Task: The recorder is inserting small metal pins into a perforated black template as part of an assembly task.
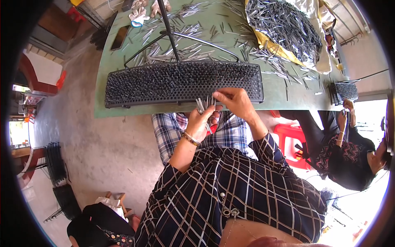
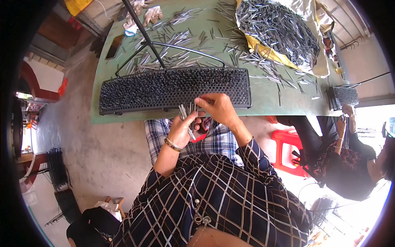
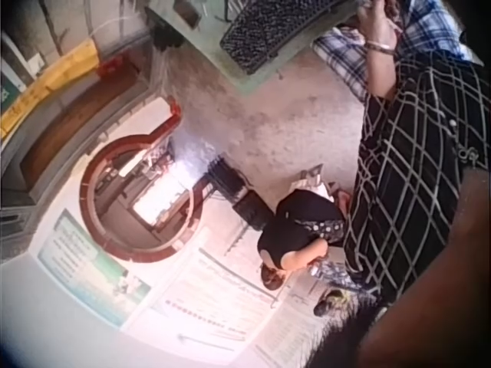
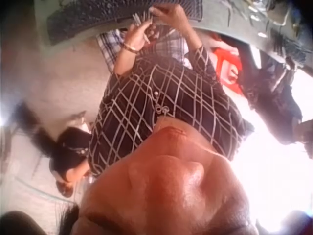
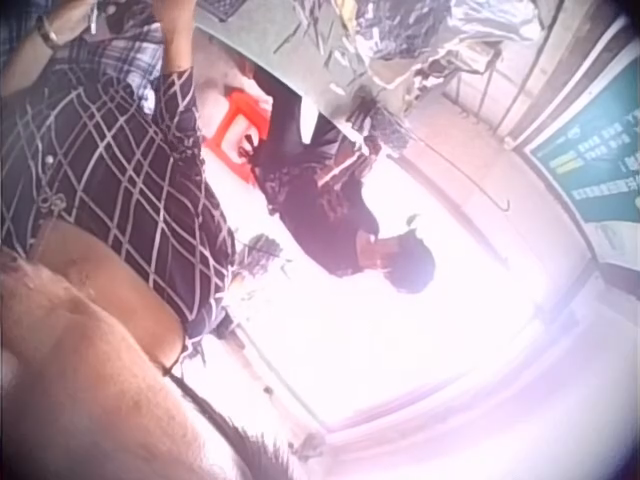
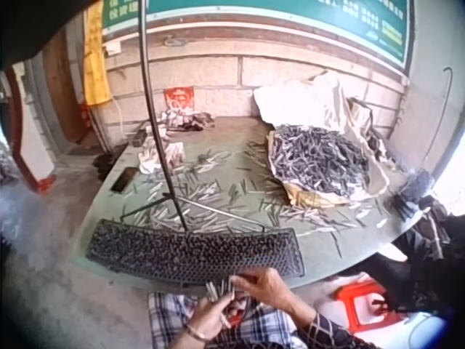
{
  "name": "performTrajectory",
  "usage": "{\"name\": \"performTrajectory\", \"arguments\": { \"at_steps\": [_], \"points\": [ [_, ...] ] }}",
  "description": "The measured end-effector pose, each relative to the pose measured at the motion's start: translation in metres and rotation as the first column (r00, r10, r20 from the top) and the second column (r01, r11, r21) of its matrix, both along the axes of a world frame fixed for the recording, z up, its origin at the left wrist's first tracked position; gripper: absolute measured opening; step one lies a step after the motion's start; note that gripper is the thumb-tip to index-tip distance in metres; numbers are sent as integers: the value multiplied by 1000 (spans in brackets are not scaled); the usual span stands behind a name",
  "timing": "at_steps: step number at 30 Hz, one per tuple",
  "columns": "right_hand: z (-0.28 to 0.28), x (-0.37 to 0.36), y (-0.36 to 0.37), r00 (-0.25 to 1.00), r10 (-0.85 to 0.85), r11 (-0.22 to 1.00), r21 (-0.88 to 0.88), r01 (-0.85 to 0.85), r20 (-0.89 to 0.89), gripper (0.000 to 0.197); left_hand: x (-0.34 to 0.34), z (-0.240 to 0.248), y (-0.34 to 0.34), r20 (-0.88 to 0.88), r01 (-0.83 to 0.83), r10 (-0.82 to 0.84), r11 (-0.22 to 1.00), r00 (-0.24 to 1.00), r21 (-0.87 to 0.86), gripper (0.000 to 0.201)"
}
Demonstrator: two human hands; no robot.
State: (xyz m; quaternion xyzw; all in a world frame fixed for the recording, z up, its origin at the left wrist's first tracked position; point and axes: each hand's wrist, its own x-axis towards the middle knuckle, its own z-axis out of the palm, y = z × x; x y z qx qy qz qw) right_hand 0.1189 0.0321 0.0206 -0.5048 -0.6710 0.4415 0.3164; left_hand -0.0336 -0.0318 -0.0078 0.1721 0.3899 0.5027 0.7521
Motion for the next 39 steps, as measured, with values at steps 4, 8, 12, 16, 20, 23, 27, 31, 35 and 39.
{"name": "performTrajectory", "arguments": {
  "at_steps": [4,8,12,16,20,23,27,31,35,39],
  "points": [
    [-13,6,-6,958,-38,969,-243,-33,-283,21,5,3,0,4,27,-28,1000,1000,14,20],
    [1,9,1,947,-204,965,-216,151,-250,22,5,6,2,71,25,-23,999,997,-26,23],
    [-7,7,23,872,-284,934,92,347,-399,32,10,15,10,3,63,-64,997,998,49,22],
    [-14,8,33,934,-312,889,292,352,-174,33,9,-13,10,73,91,-85,992,994,-82,20],
    [-14,6,33,948,-317,830,471,298,-41,29,10,-2,9,72,81,-77,995,994,-63,19],
    [-19,7,31,954,-298,818,525,234,39,26,7,-5,5,76,88,-81,993,994,-81,24],
    [-21,11,33,960,-241,678,732,59,145,21,7,-8,3,31,97,-94,990,995,-105,26],
    [-19,13,29,965,-214,726,685,55,149,18,7,-9,2,8,115,-114,990,993,-79,26],
    [-21,16,31,970,-152,718,696,-22,188,17,10,-6,2,31,90,-89,994,996,-68,25],
    [-10,9,19,971,-213,843,522,129,104,16,10,-5,1,17,84,-84,996,996,-42,25]
  ]
}}
